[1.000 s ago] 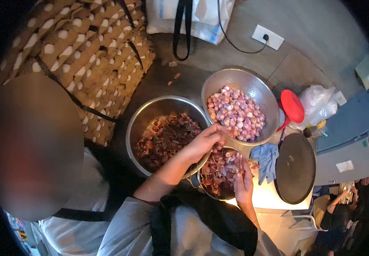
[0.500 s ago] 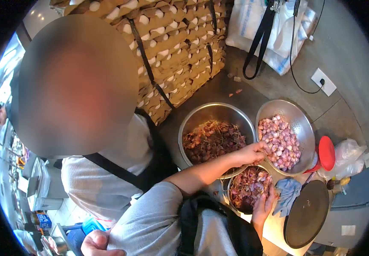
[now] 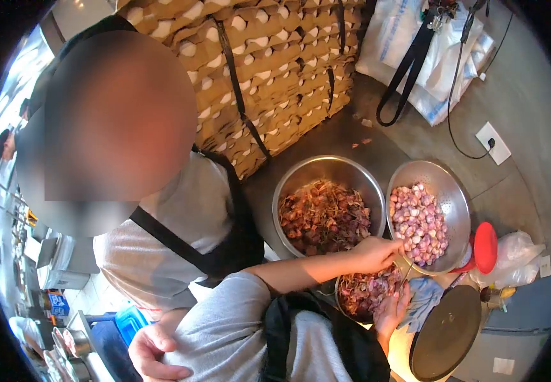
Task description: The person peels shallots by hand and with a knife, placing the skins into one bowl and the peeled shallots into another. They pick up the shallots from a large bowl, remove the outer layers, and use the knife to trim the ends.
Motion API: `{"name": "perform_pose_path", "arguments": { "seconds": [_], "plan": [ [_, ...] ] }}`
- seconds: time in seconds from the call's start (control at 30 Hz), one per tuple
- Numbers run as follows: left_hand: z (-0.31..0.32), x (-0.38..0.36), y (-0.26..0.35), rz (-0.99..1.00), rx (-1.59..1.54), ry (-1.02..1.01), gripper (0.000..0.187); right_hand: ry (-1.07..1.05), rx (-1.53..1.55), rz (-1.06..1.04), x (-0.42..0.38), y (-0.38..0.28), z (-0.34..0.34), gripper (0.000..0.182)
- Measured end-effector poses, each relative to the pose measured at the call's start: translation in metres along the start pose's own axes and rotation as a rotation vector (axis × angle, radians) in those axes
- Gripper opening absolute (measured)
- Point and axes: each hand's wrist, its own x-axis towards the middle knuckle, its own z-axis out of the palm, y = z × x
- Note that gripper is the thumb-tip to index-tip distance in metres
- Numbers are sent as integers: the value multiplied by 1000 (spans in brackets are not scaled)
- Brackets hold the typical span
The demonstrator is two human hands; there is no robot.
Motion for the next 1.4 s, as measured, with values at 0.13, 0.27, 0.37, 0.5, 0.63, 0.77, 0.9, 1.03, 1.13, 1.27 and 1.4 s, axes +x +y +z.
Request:
{"name": "perform_pose_path", "arguments": {
  "seconds": [0.13,0.27,0.37,0.5,0.63,0.77,0.9,1.03,1.13,1.27,1.4],
  "plan": [
    [3,-2,-1,48,5,46,18,-29,-32,35,-2,0,-5,43],
    [-4,-2,6,30,43,-15,17,-20,-22,-33,10,19,-17,42],
    [-2,-2,5,30,47,-5,16,-27,-1,-20,9,18,-16,42],
    [-3,-3,4,24,56,-30,16,-46,-17,-17,3,8,-9,42],
    [-1,-3,3,46,59,-20,16,-38,-17,-32,4,13,-12,42],
    [-3,-4,5,59,69,-16,15,-59,-36,-34,1,8,-9,42],
    [-4,-4,6,55,80,-42,15,-35,-61,-32,-1,2,-2,43],
    [-6,-4,8,48,99,-55,15,-37,-52,-16,-1,3,-4,44],
    [-4,-5,7,58,101,-45,15,-56,-52,-12,1,8,-9,44],
    [-2,-5,6,59,157,-49,15,-62,15,-35,8,19,-17,45],
    [-1,-5,5,61,158,-54,15,-85,19,-19,6,15,-14,46]
  ]
}}
